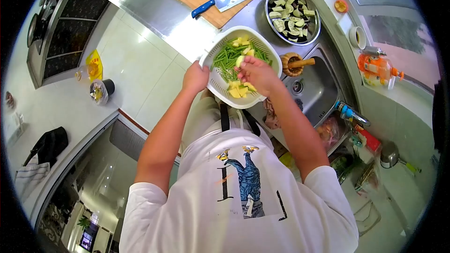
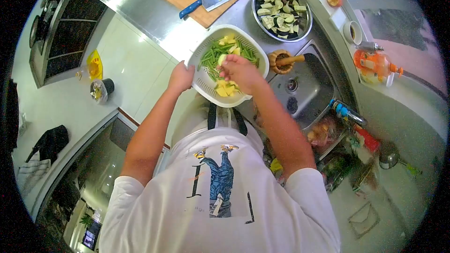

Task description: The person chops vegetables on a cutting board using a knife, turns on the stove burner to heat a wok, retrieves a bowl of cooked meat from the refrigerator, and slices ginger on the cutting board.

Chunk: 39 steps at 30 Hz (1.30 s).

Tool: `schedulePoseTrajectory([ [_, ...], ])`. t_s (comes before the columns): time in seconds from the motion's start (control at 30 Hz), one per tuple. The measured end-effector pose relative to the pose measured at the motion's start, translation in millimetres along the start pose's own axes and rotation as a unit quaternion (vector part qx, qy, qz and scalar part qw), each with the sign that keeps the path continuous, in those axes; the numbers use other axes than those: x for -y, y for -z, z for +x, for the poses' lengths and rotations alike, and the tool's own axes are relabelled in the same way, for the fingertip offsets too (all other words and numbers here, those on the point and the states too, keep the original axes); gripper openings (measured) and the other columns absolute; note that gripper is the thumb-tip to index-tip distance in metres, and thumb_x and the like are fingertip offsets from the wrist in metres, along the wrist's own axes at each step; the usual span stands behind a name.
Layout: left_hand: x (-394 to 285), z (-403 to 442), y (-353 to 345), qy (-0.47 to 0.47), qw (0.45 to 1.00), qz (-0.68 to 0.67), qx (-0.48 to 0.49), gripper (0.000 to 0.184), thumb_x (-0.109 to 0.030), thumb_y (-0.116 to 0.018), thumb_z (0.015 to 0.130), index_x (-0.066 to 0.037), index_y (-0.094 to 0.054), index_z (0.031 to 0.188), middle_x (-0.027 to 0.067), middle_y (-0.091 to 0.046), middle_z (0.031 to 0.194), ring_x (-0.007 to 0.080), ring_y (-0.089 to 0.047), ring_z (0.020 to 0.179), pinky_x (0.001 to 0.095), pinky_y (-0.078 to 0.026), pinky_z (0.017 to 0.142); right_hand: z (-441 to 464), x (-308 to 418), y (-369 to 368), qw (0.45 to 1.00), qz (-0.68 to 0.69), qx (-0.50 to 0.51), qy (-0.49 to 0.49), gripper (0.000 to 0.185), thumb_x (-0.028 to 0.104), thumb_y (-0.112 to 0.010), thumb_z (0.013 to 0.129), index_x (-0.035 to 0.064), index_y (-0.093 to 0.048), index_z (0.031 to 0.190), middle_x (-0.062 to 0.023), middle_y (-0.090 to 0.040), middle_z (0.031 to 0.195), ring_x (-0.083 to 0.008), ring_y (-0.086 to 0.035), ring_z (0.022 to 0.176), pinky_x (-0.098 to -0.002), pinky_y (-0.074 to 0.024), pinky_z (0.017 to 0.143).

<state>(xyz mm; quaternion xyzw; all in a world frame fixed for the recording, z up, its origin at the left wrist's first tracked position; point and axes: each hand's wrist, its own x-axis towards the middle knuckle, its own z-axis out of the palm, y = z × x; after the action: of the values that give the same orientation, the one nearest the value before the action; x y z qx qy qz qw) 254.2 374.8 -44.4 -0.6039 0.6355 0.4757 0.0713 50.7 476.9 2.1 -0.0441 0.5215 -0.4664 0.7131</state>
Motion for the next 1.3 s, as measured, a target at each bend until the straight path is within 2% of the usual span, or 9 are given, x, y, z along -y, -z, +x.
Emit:
schedulePoseTrajectory([
  [0.07,5.3,2.2,-2.3,-0.010,1.000,-0.004,-0.002,0.037,-0.027,-0.050,0.088,0.002,-0.058,0.110,0.0238,-0.065,0.096,0.0390,-0.063,0.087,0.0456,-0.049,0.080,-2.5,24.7,18.6,0.999,-0.008,-0.020,0.026,0.014,0.014,-0.053,0.093,0.0039,-0.054,0.102,-0.0076,-0.063,0.094,-0.0138,-0.059,0.075,-0.0274,-0.0470,0.064],
  [0.13,12.4,5.9,-5.4,-0.073,0.997,0.002,-0.026,0.035,-0.026,-0.049,0.091,0.007,-0.054,0.104,0.0185,-0.063,0.066,0.0245,-0.060,0.045,0.0370,-0.050,0.046,-6.7,53.0,32.1,0.980,0.144,-0.042,0.133,0.017,0.013,-0.055,0.091,0.0038,-0.054,0.105,-0.0073,-0.064,0.093,-0.0150,-0.060,0.075,-0.0291,-0.0479,0.066],
  [0.27,6.6,5.2,-1.9,-0.066,0.998,-0.003,-0.016,0.034,-0.025,-0.049,0.092,0.007,-0.053,0.104,0.0180,-0.063,0.066,0.0238,-0.060,0.045,0.0362,-0.050,0.045,-21.7,50.5,22.8,0.971,-0.062,-0.203,0.111,0.017,0.013,-0.058,0.088,0.0054,-0.059,0.102,-0.0085,-0.065,0.089,-0.0172,-0.061,0.079,-0.0323,-0.0492,0.070],
  [0.37,-1.9,-1.1,3.2,-0.002,1.000,-0.009,0.007,0.035,-0.025,-0.049,0.088,0.004,-0.058,0.105,0.0233,-0.066,0.083,0.0350,-0.066,0.069,0.0446,-0.051,0.072,-45.6,-1.9,14.7,0.775,-0.626,-0.008,0.088,0.025,0.010,-0.055,0.084,0.0078,-0.066,0.106,-0.0122,-0.066,0.102,-0.0276,-0.063,0.093,-0.0360,-0.0483,0.084],
  [0.5,-8.6,-6.1,7.8,-0.007,1.000,-0.011,0.016,0.036,-0.025,-0.049,0.088,0.006,-0.057,0.105,0.0233,-0.066,0.082,0.0328,-0.066,0.064,0.0432,-0.052,0.070,-25.7,-42.9,-2.6,0.636,-0.769,0.065,0.019,0.034,0.003,-0.046,0.079,0.0104,-0.066,0.106,-0.0146,-0.065,0.106,-0.0354,-0.061,0.099,-0.0419,-0.0477,0.086],
  [0.63,-0.2,-0.9,3.6,-0.034,0.998,-0.042,0.018,0.035,-0.022,-0.049,0.091,0.009,-0.051,0.106,0.0175,-0.062,0.066,0.0224,-0.060,0.045,0.0343,-0.049,0.043,22.5,-45.1,9.2,0.724,-0.682,0.068,0.082,0.039,0.006,-0.047,0.084,0.0132,-0.061,0.119,-0.0148,-0.061,0.119,-0.0326,-0.058,0.108,-0.0382,-0.0451,0.092],
  [0.9,11.4,7.8,-9.3,-0.038,0.999,-0.027,-0.002,0.037,-0.023,-0.048,0.092,0.010,-0.049,0.110,0.0169,-0.063,0.070,0.0216,-0.061,0.048,0.0325,-0.050,0.042,-18.1,25.2,17.2,0.940,-0.335,-0.043,0.046,0.036,0.005,-0.046,0.091,0.0029,-0.052,0.127,-0.0082,-0.060,0.120,-0.0174,-0.056,0.107,-0.0257,-0.0409,0.095],
  [1.13,-10.8,-9.0,1.6,0.016,0.998,-0.053,0.004,0.035,-0.025,-0.049,0.091,0.006,-0.055,0.107,0.0200,-0.066,0.078,0.0280,-0.064,0.054,0.0401,-0.052,0.062,8.2,-12.5,50.1,0.715,-0.596,-0.242,0.273,0.053,0.006,-0.058,0.081,0.0010,-0.045,0.132,-0.0203,-0.051,0.129,-0.0314,-0.051,0.116,-0.0386,-0.0411,0.097],
  [1.3,-15.7,-12.2,3.3,0.023,0.998,-0.062,0.003,0.035,-0.024,-0.049,0.091,0.007,-0.054,0.105,0.0191,-0.064,0.072,0.0261,-0.062,0.048,0.0382,-0.051,0.050,20.4,-49.8,-14.8,0.663,-0.684,-0.250,0.173,0.081,0.026,-0.068,0.074,0.0062,-0.030,0.143,-0.0288,-0.032,0.140,-0.0486,-0.035,0.124,-0.0505,-0.0269,0.108],
])
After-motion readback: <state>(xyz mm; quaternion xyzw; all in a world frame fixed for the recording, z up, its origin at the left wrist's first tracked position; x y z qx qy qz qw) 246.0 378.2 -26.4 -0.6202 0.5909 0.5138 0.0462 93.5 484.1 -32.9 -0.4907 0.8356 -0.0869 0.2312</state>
